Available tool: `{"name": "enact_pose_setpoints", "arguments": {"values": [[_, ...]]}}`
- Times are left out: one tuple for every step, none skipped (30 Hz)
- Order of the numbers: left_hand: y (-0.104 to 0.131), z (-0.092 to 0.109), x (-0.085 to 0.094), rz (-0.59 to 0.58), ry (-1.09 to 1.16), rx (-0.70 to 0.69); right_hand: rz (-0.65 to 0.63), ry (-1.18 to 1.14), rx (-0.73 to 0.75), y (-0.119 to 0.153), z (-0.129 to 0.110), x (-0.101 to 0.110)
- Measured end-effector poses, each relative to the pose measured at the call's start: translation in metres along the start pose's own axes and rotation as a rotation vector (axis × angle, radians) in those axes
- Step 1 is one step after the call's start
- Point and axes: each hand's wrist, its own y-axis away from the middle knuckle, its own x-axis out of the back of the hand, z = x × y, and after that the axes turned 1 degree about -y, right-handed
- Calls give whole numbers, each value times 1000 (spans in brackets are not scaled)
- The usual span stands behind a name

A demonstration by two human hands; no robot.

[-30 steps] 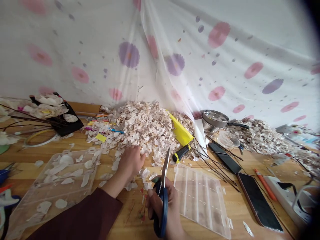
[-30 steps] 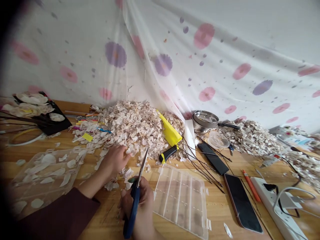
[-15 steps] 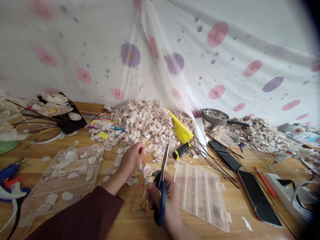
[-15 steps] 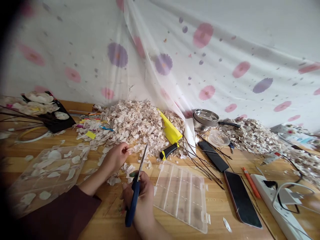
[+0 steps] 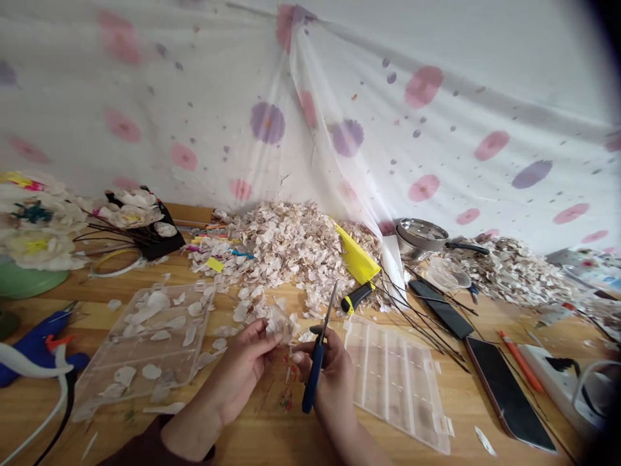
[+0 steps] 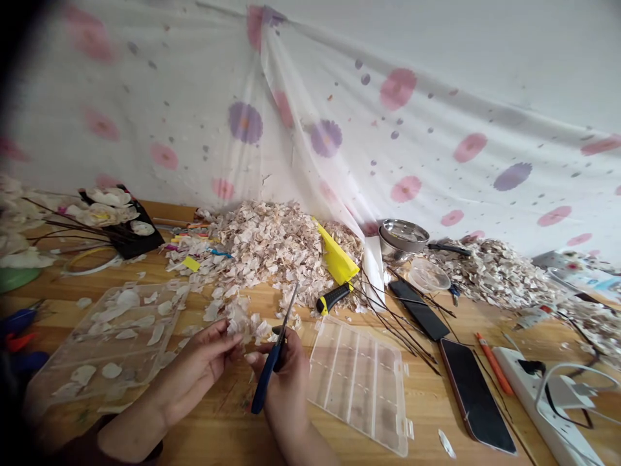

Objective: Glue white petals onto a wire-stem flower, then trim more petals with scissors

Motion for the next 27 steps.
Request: {"name": "enact_pose_setpoints", "arguments": {"values": [[3,-2,-1,-28,11,12,0,10,-9,0,-2,0],[5,-4,-2,-46,-4,14,2,15,-22,-1,-3,0],[7,-5,-2,-56,-29,14,6,14,-33,-1,-4,0],[7,-7,-2,-58,-54,15,12,8,-41,-1,-5,-1],[8,-8,-3,-57,-77,21,18,2,-46,-1,-5,-1],[8,-10,-3,-58,-92,29,22,-2,-51,-1,-4,-1],[7,-11,-3,-60,-101,40,28,-5,-52,-1,-3,-1],[7,-12,-3,-62,-105,50,35,-6,-49,-2,-2,-1],[6,-12,-4,-62,-107,58,39,-6,-44,-2,0,-1],[5,-13,-3,-60,-111,64,35,-2,-43,-2,2,-1],[4,-14,-3,-54,-121,66,29,1,-42,-2,4,-1],[3,-14,-2,-46,-134,65,25,2,-43,-2,6,-1],[2,-14,0,-38,-148,63,20,6,-45,-2,7,-1],[1,-14,1,-28,-159,56,16,11,-48,-2,7,0],[1,-13,3,-12,-164,42,4,16,-57,-1,6,0],[1,-12,5,11,-159,21,-14,21,-70,0,5,1],[0,-9,6,37,-146,-3,-44,31,-84,1,4,2],[0,-6,8,68,-126,-25,-90,57,-100,2,2,3],[0,-3,9,101,-101,-43,-147,102,-108,4,1,4],[0,1,10,130,-75,-56,-205,163,-105,6,1,5],[-1,5,11,154,-52,-61,-258,238,-91,7,2,7],[-1,8,12,178,-32,-65,-302,319,-69,9,3,8],[-1,11,13,198,-14,-73,-334,395,-47,11,6,9],[-1,13,13,214,2,-84,-354,467,-25,12,10,11],[-1,15,14,225,18,-98,-366,540,8,13,14,13],[-1,15,15,236,31,-113,-376,617,46,13,18,16],[-1,15,16,248,41,-130,-387,700,91,13,22,19]]}}
